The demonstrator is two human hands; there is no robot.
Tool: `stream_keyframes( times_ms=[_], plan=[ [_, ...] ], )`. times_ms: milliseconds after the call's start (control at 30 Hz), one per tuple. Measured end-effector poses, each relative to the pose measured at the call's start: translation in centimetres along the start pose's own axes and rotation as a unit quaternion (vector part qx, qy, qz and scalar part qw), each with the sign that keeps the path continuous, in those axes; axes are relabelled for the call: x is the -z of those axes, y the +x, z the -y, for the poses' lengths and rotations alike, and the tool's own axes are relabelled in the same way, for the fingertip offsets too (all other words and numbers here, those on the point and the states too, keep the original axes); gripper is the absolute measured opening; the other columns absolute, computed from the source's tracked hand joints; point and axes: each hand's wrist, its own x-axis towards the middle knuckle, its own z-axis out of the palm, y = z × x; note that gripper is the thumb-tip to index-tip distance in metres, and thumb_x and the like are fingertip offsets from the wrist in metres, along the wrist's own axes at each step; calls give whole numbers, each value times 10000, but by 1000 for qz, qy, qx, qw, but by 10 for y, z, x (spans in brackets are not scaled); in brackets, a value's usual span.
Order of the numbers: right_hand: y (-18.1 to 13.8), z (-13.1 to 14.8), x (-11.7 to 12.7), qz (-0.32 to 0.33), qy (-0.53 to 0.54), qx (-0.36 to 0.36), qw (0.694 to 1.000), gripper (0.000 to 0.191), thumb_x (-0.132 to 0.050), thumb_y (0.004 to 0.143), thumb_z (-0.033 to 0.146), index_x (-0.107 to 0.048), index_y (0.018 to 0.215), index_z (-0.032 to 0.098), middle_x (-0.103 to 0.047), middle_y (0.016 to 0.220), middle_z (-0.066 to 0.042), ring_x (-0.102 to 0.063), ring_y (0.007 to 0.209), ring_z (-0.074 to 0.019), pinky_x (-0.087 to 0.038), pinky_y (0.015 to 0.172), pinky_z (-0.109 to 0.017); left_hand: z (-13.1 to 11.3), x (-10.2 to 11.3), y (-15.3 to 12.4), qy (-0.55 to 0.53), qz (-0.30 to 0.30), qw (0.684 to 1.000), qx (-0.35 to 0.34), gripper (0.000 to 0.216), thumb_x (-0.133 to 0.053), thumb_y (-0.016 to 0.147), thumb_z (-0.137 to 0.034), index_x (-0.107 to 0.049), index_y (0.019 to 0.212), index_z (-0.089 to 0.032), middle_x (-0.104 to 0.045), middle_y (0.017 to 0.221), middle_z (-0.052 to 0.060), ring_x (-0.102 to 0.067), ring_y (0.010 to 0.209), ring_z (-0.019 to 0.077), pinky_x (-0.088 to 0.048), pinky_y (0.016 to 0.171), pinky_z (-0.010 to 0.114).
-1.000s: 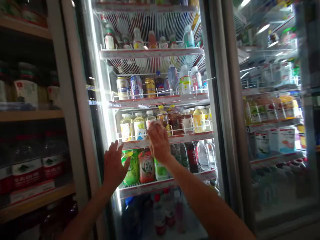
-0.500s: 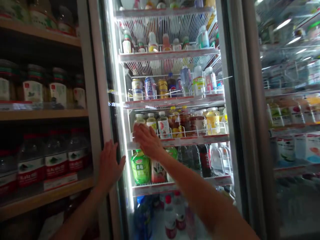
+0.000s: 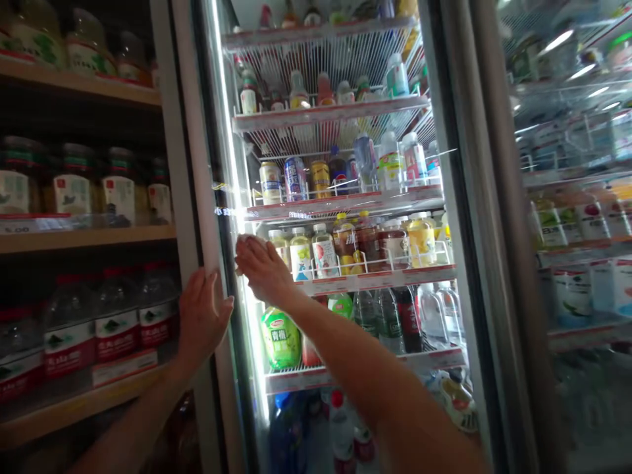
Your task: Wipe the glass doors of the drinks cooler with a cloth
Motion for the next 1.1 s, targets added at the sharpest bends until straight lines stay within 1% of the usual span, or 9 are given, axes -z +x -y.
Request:
stream_keyframes(
  times_ms=[100,267,433,600,667,800,967,1033,1100],
  plan=[
    [-5,-29,20,22,-12,41,999,444,-457,840,175,-495,1280,216,-348,1475,-23,-213,1394,-206,-95,1155,-446,-4,-3,9,-7,-4,1000,-5,543,-382,865,-344,-323,1361,-129,-320,1446,184,-248,1367,300,-243,1087,501],
    [-34,-70,55,-53,-80,-171,981,469,-414,870,216,-438,1337,178,-296,1496,-83,-176,1401,-265,-123,1128,-504,-21,-15,24,-25,-12,999,-21,522,-370,875,-364,-354,1337,-121,-332,1438,197,-229,1376,297,-234,1088,512],
    [-64,-79,66,39,-77,35,996,485,-471,835,221,-455,1320,208,-337,1481,-32,-197,1395,-232,-169,1132,-448,-48,-25,42,-46,-4,998,-33,527,-370,876,-373,-349,1347,-139,-322,1450,184,-226,1379,290,-222,1087,516],
    [-69,-116,88,-75,-144,-186,969,452,-419,868,222,-466,1314,164,-317,1485,-95,-210,1386,-284,-203,1104,-496,-64,-30,61,-46,1,998,-46,523,-353,877,-369,-386,1322,-98,-325,1442,206,-218,1380,299,-216,1088,518],
    [-79,-124,96,-68,-148,-159,974,444,-415,873,224,-471,1310,167,-327,1481,-88,-200,1391,-275,-208,1108,-485,-69,-32,67,-46,-1,998,-43,517,-354,876,-370,-392,1320,-108,-322,1448,194,-215,1383,291,-210,1093,509],
    [-101,-134,107,31,-126,16,991,448,-428,874,230,-452,1322,226,-345,1477,-21,-205,1392,-215,-204,1128,-438,-82,-39,72,-48,16,997,-53,508,-342,882,-372,-395,1323,-126,-318,1457,175,-217,1384,282,-205,1096,507],
    [-105,-154,121,-75,-154,-205,964,450,-401,877,218,-459,1321,179,-317,1485,-83,-185,1399,-255,-227,1102,-499,-100,-52,75,-56,6,995,-77,526,-336,884,-391,-392,1332,-121,-315,1457,179,-198,1389,288,-188,1094,524],
    [-112,-155,124,-62,-144,-175,972,446,-409,871,218,-475,1310,187,-333,1478,-75,-183,1401,-245,-224,1109,-489,-106,-57,76,-62,-8,995,-84,521,-340,886,-391,-377,1348,-154,-328,1456,158,-199,1391,272,-173,1099,521],
    [-124,-158,127,-6,-124,-70,990,445,-429,864,226,-480,1306,230,-366,1464,-35,-198,1398,-211,-209,1125,-459,-110,-60,77,-61,-18,994,-90,518,-349,886,-389,-372,1354,-169,-342,1450,153,-208,1389,267,-165,1101,519]
  ],
)
